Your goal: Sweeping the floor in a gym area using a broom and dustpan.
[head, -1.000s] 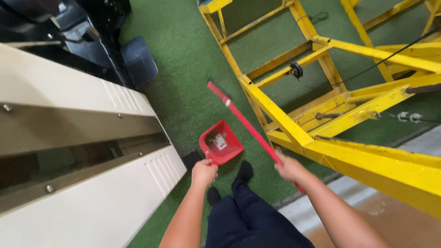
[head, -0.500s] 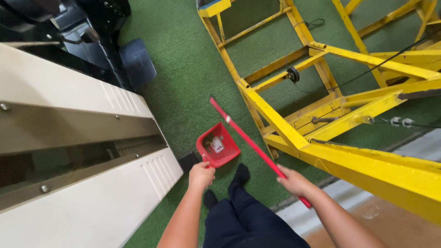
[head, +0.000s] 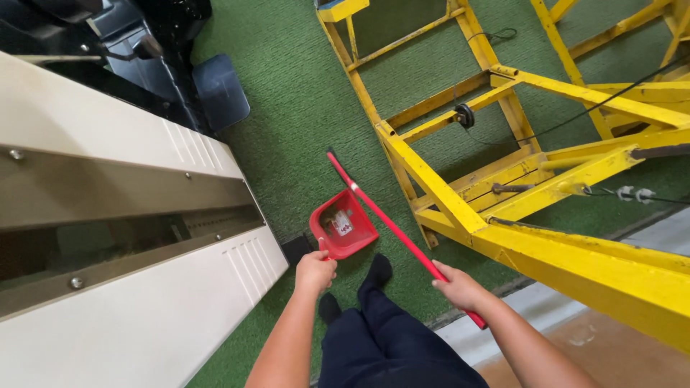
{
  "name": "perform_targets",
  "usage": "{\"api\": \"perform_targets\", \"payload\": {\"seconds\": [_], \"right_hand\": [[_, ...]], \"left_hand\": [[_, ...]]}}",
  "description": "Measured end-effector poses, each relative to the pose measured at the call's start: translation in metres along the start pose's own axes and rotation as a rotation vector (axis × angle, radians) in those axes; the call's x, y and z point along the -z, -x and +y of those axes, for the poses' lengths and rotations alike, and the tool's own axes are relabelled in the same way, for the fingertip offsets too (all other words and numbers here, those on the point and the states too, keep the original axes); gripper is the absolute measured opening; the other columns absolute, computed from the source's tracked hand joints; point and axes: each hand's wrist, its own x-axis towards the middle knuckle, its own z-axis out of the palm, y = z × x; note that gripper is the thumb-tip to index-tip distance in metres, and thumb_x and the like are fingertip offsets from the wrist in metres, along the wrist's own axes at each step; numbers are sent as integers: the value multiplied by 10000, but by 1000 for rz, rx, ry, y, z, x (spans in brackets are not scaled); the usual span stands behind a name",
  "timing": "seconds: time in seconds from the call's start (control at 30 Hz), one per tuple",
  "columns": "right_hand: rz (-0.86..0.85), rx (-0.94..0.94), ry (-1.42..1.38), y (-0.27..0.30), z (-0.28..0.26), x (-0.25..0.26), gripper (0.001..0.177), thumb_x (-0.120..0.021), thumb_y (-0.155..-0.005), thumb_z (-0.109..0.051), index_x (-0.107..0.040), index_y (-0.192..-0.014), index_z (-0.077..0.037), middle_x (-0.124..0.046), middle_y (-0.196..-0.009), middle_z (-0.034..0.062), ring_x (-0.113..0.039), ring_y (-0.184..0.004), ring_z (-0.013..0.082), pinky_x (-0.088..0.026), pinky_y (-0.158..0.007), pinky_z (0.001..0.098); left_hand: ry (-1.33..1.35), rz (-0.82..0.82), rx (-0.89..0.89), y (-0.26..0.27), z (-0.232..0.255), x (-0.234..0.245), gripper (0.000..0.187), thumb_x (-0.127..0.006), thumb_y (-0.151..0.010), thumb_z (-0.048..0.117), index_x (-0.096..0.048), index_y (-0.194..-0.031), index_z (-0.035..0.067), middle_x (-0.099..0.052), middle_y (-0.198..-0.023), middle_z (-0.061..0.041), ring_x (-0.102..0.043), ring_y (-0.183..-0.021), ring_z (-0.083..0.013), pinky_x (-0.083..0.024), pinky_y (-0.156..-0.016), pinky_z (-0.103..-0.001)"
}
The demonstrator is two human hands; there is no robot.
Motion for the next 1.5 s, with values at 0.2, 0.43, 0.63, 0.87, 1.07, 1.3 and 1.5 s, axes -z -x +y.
{"api": "perform_targets", "payload": {"seconds": [0.2, 0.43, 0.63, 0.87, 1.07, 1.3, 1.5], "right_hand": [[229, 162, 241, -64, -9, 3, 746, -678, -926, -259, -329, -1576, -146, -694, -1181, 265, -708, -1009, 389, -558, -873, 452], [40, 1, 147, -33, -7, 12, 748, -641, -900, -192, -369, -1597, -186, -744, -1117, 245, -712, -976, 405, -576, -860, 479], [-30, 208, -69, -58, 60, 22, 736, -717, -921, -224, -397, -1583, -183, -603, -1197, 361, -586, -1013, 496, -486, -761, 504], [127, 15, 258, -63, 7, -9, 808, -679, -905, -208, -272, -1603, -177, -679, -1220, 260, -721, -998, 395, -574, -871, 428], [-135, -113, -66, -15, 19, 11, 797, -677, -917, -193, -335, -1636, -232, -608, -1147, 362, -591, -853, 514, -515, -709, 546], [208, 313, 214, -93, 96, 12, 815, -773, -864, -204, -352, -1559, -146, -714, -1145, 251, -710, -954, 319, -571, -808, 419], [-42, -97, -94, -62, 60, -4, 869, -695, -882, -144, -284, -1643, -233, -661, -1130, 320, -620, -746, 292, -535, -668, 421]], "left_hand": [[-16, 18, -19, -3, 2, -6, 504, -697, -838, 136, -688, -1341, 145, -697, -673, -85, -616, -477, -164, -478, -435, -313], [17, 45, -63, -11, -16, -2, 495, -727, -817, 122, -706, -1311, 111, -730, -726, -33, -674, -514, -125, -526, -439, -311], [-107, -24, -92, -2, -15, 38, 471, -712, -847, 185, -708, -1318, 171, -725, -706, -77, -601, -469, -158, -463, -428, -314], [-59, -5, -138, -20, 5, 21, 469, -699, -826, 144, -716, -1294, 144, -699, -675, -60, -566, -460, -159, -443, -436, -332], [-236, 55, -163, -11, 32, -9, 376, -687, -821, 152, -767, -1186, 104, -743, -709, -101, -693, -549, -184, -549, -544, -331], [-200, 98, -123, -20, 40, -13, 444, -725, -793, 160, -739, -1237, 140, -740, -721, -115, -701, -560, -198, -563, -561, -343], [-190, 99, -126, -12, 46, -15, 468, -723, -796, 158, -722, -1262, 122, -743, -727, -119, -694, -554, -200, -563, -559, -343]]}}
